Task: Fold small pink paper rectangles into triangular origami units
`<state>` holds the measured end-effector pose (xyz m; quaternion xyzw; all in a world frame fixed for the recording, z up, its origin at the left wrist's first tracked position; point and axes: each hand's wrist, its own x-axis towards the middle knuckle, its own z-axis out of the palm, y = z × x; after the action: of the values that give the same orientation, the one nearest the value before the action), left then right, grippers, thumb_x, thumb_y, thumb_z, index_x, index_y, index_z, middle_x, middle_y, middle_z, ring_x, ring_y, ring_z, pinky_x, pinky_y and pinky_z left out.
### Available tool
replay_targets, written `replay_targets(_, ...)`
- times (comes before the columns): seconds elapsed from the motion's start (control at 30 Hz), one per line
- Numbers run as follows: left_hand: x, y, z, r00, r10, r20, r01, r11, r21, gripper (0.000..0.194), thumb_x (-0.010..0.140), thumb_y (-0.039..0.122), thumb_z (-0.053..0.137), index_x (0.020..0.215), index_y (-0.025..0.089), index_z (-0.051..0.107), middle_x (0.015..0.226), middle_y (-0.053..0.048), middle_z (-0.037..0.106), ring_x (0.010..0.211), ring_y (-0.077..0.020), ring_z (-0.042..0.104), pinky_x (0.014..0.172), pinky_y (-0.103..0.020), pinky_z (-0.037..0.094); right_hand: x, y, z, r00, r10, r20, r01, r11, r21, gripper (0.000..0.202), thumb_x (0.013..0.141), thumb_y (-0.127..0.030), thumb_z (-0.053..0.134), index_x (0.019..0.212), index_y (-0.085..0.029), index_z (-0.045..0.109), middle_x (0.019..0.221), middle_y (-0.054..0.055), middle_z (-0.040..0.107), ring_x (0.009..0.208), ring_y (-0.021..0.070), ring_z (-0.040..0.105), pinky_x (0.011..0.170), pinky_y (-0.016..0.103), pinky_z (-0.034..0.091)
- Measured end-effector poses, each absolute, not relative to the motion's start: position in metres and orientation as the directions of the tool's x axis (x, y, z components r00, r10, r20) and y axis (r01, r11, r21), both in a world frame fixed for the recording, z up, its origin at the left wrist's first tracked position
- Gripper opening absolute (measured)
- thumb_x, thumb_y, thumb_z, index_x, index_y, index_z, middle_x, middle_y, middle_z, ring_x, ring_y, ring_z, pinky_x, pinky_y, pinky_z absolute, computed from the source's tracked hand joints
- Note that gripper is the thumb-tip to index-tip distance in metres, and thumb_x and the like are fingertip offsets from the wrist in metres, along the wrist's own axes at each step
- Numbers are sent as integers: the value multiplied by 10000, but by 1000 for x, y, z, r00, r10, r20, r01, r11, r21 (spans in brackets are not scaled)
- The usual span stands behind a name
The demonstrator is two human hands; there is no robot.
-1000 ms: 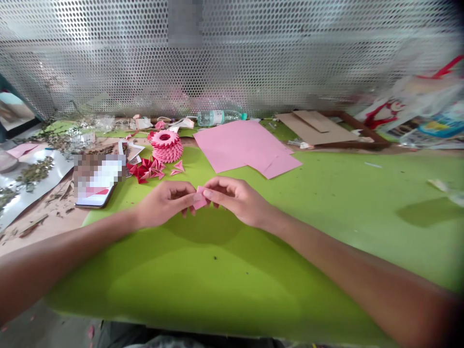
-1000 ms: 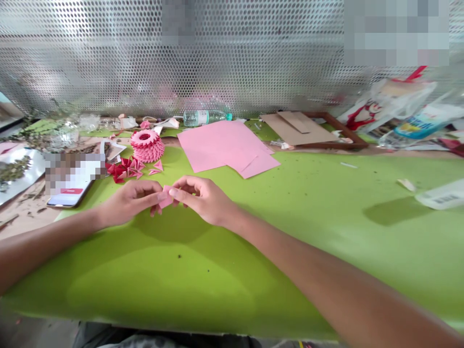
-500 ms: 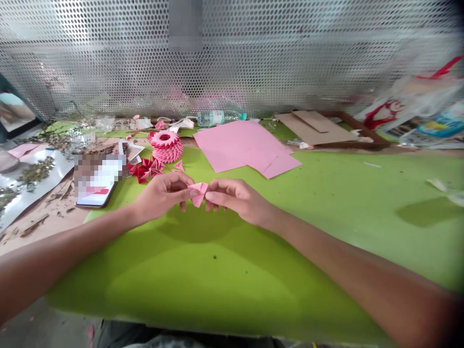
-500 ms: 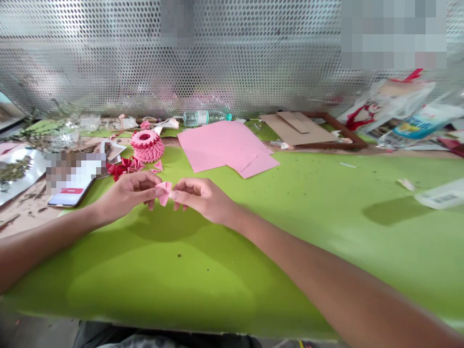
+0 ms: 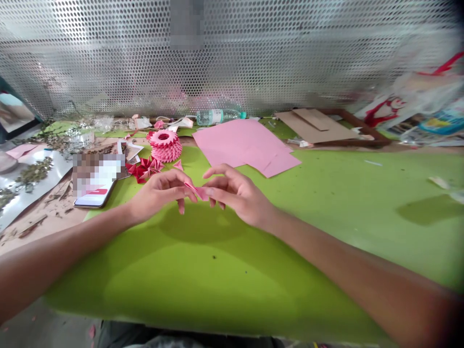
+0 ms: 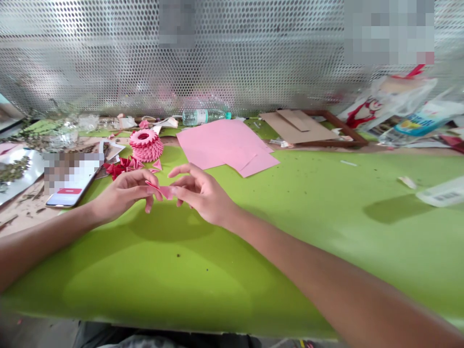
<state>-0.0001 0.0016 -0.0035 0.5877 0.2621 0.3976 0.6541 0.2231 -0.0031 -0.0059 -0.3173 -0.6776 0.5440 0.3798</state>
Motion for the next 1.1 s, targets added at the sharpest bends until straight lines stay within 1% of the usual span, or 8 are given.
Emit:
replay_targets(0.1,-1,1,-4,543,835,83,-234,56,971,59,840,168,710,849,130,666,783,-33,746,580,-112,660,529,-218,569,226,-5,-2,-550,786,281,45,364,-930,114,902,-247,628,985,-222,702,881,8,728,704,122,640,574,246,468)
replay_targets(0.17,-1,0,-3,544,838,45,-244,107,964,35,834,152,699,840,130,672,776,-28,737,593,-117,665,539,-220,572,227,-6,0,-564,761,321,82,438,-895,117,899,-222,633,948,-217,739,902,17,747,727,128,647,591,250,475)
replay_targets(0.27,-2,0,-3,560,828,-7,-248,175,953,26,819,141,692,835,129,676,783,-25,726,599,-122,666,558,-233,579,229,-6,1,-572,741,353,107,494,-863,105,873,-259,706,952,-221,764,906,22,770,736,136,660,613,259,489)
replay_targets(0.4,-2,1,-5,572,819,-48,-232,218,948,31,815,135,677,845,132,673,778,-23,715,597,-129,663,578,-247,579,229,-4,1,-594,721,357,112,514,-851,133,854,-319,743,934,-221,781,890,35,778,732,151,670,585,266,466)
replay_targets(0.53,-1,1,-5,594,803,-47,-209,211,955,24,824,138,663,841,125,673,785,-38,715,624,-133,670,611,-250,578,228,-4,2,-574,754,321,161,488,-858,152,836,-345,760,893,-207,784,853,35,763,717,151,653,606,272,463)
replay_targets(0.7,-1,1,-5,583,810,-55,-175,192,966,36,810,160,679,826,131,664,774,-31,699,627,-134,667,628,-252,573,224,-9,-1,-506,833,224,217,375,-901,242,825,-425,753,924,-203,758,840,31,729,663,138,604,598,275,460)
replay_targets(0.83,-1,2,-5,588,808,-51,-162,179,970,52,806,176,692,818,136,660,777,-28,694,628,-134,667,632,-254,571,221,-10,-4,-476,867,148,205,273,-940,286,790,-436,781,955,-212,714,835,26,706,674,148,602,589,276,461)
replay_targets(1.1,1,2,-8,586,809,-42,-113,133,985,115,810,226,712,832,137,643,805,-35,676,645,-130,654,636,-259,557,217,-10,-7,-496,859,128,128,218,-967,299,785,-394,791,977,-215,647,851,18,701,739,154,635,649,281,479)
